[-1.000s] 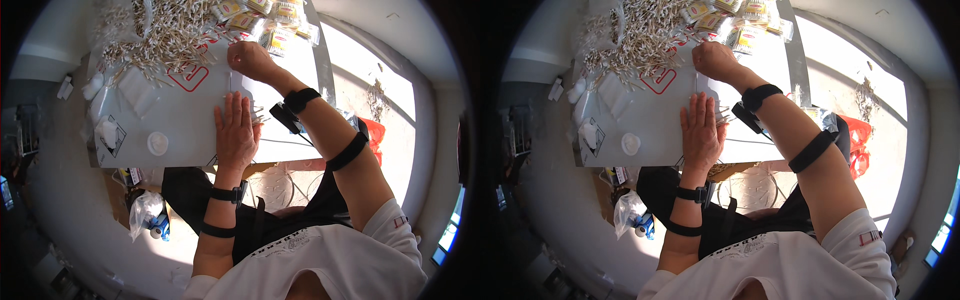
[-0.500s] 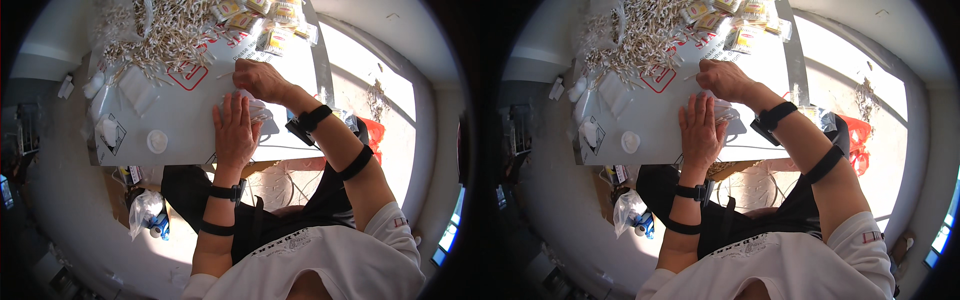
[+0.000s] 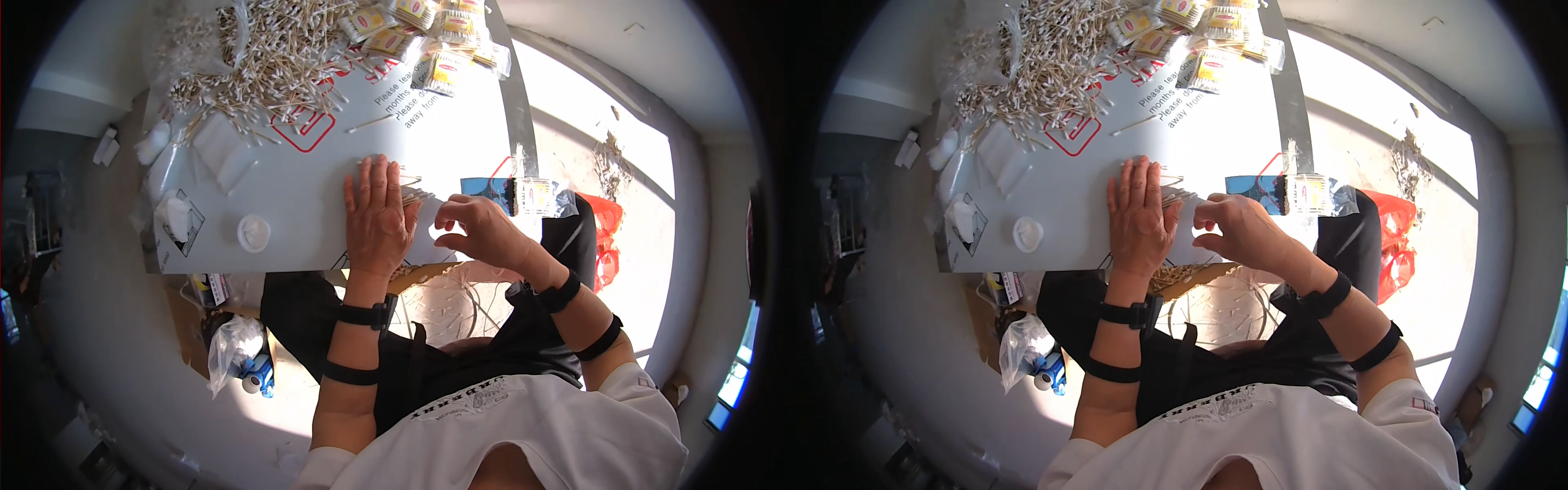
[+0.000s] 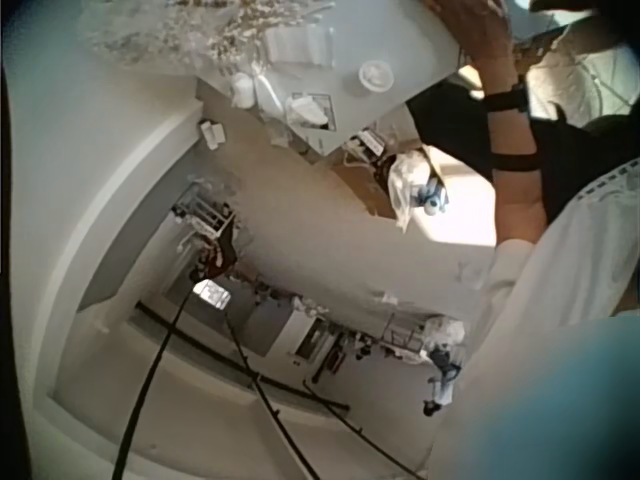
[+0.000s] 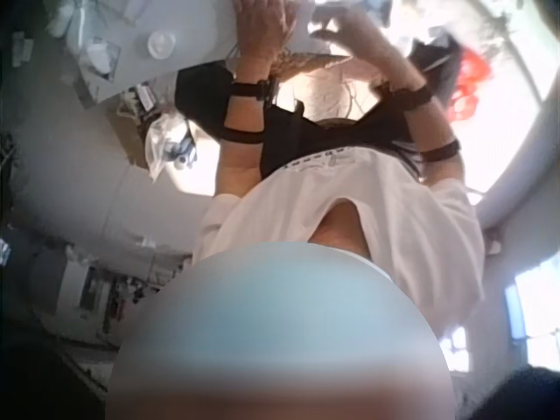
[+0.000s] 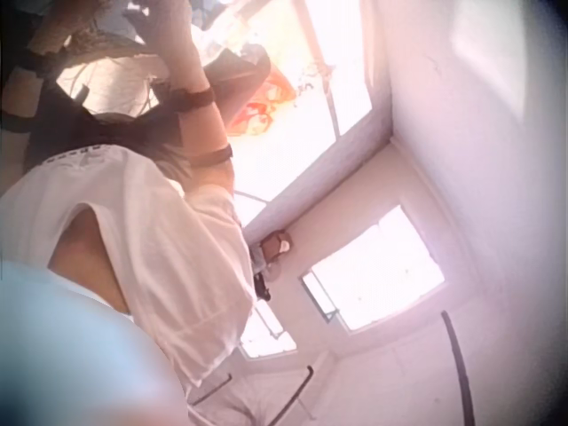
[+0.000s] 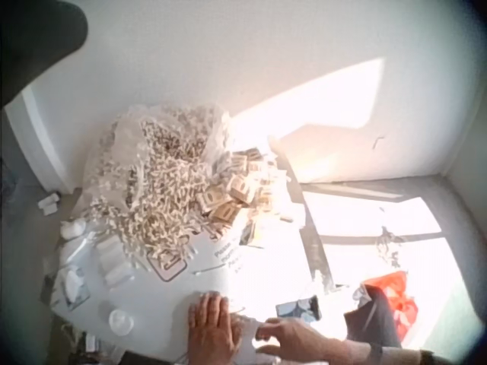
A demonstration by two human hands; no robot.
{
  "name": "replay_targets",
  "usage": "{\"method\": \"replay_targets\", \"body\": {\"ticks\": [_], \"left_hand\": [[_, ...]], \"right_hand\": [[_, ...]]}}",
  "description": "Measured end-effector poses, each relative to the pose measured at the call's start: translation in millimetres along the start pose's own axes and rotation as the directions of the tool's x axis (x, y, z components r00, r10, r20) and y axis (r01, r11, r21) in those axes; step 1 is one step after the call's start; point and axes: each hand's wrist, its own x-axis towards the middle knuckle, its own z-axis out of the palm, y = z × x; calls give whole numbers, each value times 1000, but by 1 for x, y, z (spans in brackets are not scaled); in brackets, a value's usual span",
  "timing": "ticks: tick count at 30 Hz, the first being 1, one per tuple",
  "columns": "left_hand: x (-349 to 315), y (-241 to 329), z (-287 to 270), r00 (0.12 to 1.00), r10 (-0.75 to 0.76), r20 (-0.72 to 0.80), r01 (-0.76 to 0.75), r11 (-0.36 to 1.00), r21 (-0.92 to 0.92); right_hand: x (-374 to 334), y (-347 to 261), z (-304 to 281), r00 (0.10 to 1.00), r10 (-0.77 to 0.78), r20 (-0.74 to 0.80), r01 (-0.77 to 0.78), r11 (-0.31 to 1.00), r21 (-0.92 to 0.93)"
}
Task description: Sorting small wooden sticks and placing them into small clear plastic bags.
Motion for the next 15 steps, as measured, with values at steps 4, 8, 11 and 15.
{"method": "replay_targets", "body": {"ticks": [4, 8, 11, 15], "left_hand": [[1, 1, 2, 1000, 9, -9, -9, 1000, 13], [2, 1, 2, 1000, 14, -12, -14, 1000, -4], [1, 1, 0, 1000, 10, -5, -10, 1000, -5], [1, 0, 0, 1000, 8, -9, -8, 1000, -24]], "right_hand": [[68, 12, -2, 928, -36, -370, 10, 997, -73], [124, 27, -6, 892, -142, -430, 51, 975, -217], [141, 35, -5, 926, -89, -368, 12, 978, -207], [144, 47, -12, 893, -54, -447, 24, 997, -73]]}}
